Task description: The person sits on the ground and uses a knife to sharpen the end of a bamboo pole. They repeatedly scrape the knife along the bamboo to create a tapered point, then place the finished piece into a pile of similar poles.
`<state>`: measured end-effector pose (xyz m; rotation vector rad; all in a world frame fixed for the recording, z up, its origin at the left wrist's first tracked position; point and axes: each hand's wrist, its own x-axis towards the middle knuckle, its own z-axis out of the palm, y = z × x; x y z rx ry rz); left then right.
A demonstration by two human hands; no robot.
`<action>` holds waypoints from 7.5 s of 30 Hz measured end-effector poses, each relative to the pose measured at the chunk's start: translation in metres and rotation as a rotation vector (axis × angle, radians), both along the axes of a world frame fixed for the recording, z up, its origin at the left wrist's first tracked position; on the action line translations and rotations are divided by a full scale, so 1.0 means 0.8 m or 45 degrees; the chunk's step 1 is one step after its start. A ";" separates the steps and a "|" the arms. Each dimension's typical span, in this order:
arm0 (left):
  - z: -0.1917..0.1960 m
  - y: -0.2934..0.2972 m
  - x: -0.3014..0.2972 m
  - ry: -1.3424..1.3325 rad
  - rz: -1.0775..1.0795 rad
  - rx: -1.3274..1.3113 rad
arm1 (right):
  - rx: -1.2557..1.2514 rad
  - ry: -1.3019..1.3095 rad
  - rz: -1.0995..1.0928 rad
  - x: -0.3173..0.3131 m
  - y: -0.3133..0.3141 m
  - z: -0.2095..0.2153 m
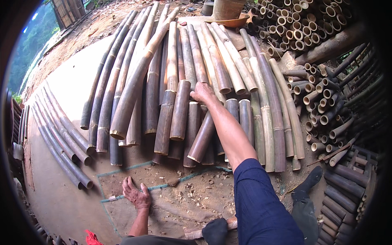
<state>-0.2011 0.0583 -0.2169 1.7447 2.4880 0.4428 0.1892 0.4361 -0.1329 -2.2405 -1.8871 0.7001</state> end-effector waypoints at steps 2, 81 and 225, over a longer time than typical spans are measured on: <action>-0.002 -0.001 0.003 -0.006 -0.001 -0.007 | -0.093 0.031 -0.042 -0.002 0.016 -0.019; -0.010 -0.008 0.000 0.117 0.006 0.002 | 0.434 0.212 -0.805 0.350 -0.548 0.012; -0.007 -0.008 0.003 0.114 0.035 -0.054 | 0.028 2.287 -0.700 0.102 -0.295 0.096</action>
